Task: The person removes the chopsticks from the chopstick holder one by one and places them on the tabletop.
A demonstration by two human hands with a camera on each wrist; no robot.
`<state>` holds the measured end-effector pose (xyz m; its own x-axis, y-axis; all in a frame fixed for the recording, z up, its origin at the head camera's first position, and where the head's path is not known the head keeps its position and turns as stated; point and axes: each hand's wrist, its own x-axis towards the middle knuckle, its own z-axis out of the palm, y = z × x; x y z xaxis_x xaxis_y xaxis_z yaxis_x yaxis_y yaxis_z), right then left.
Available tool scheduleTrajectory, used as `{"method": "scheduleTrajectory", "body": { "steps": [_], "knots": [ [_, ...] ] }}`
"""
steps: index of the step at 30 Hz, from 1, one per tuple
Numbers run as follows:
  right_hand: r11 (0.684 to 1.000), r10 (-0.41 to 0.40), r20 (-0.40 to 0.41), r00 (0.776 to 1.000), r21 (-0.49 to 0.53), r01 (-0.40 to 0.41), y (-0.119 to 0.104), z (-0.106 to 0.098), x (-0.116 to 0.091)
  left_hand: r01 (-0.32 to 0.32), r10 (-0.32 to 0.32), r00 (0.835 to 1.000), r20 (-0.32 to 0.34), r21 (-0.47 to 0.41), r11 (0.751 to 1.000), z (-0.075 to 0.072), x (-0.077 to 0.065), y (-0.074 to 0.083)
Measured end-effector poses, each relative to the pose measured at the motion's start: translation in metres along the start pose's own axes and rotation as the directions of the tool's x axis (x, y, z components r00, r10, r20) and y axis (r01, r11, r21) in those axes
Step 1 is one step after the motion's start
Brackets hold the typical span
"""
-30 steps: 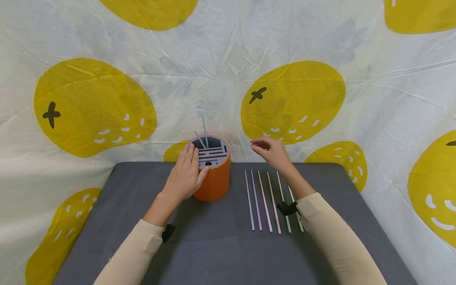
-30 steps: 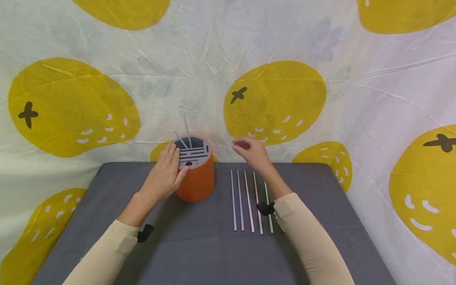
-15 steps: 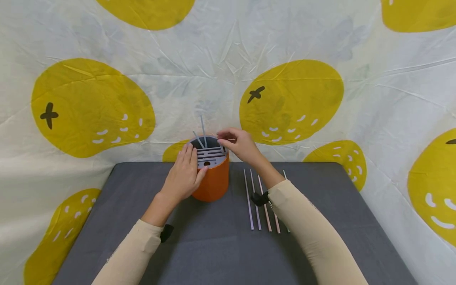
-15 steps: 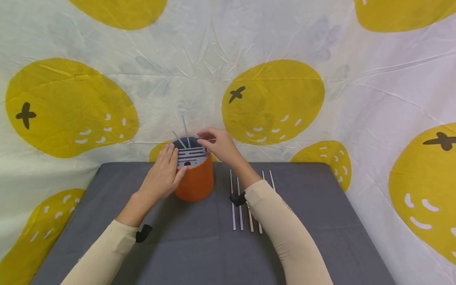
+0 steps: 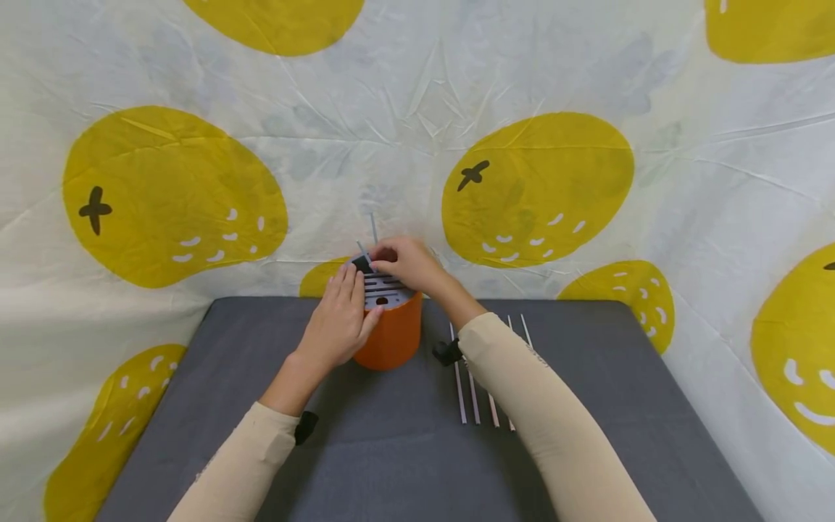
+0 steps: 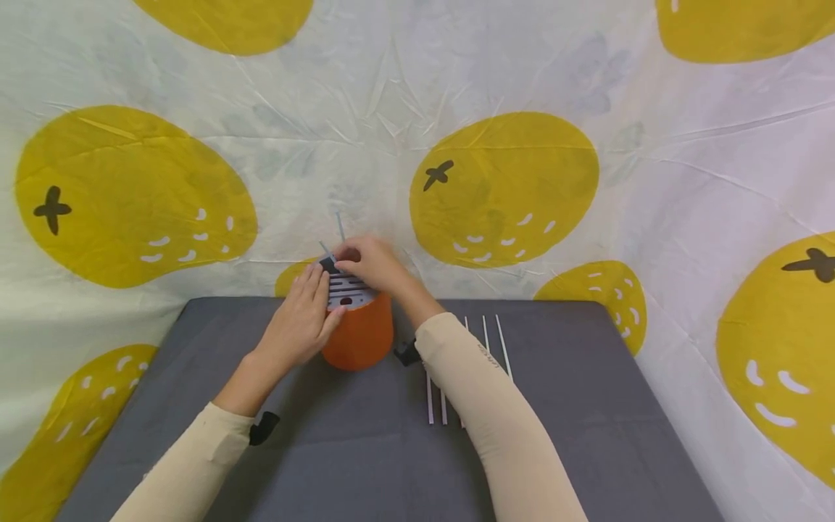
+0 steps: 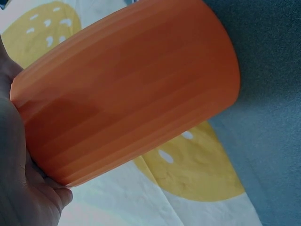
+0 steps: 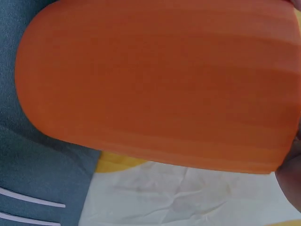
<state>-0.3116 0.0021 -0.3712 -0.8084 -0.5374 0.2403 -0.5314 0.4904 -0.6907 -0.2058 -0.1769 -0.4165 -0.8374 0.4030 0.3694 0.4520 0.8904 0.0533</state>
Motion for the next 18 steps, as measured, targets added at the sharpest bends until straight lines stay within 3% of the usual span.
{"method": "scheduleTrajectory", "body": {
  "steps": [9, 18],
  "knots": [
    [0.998, 0.009, -0.005, 1.0, -0.065, -0.009, -0.0025, 0.0059, 0.0005, -0.006, 0.006, 1.0, -0.003, 0.004, 1.0, -0.0011, -0.0003, 0.0009],
    [1.0, 0.013, -0.111, 0.994, 0.008, -0.012, -0.0069, -0.0025, -0.0041, 0.004, -0.004, 1.0, -0.009, -0.005, 1.0, -0.0012, -0.0004, 0.0022]
  ]
}}
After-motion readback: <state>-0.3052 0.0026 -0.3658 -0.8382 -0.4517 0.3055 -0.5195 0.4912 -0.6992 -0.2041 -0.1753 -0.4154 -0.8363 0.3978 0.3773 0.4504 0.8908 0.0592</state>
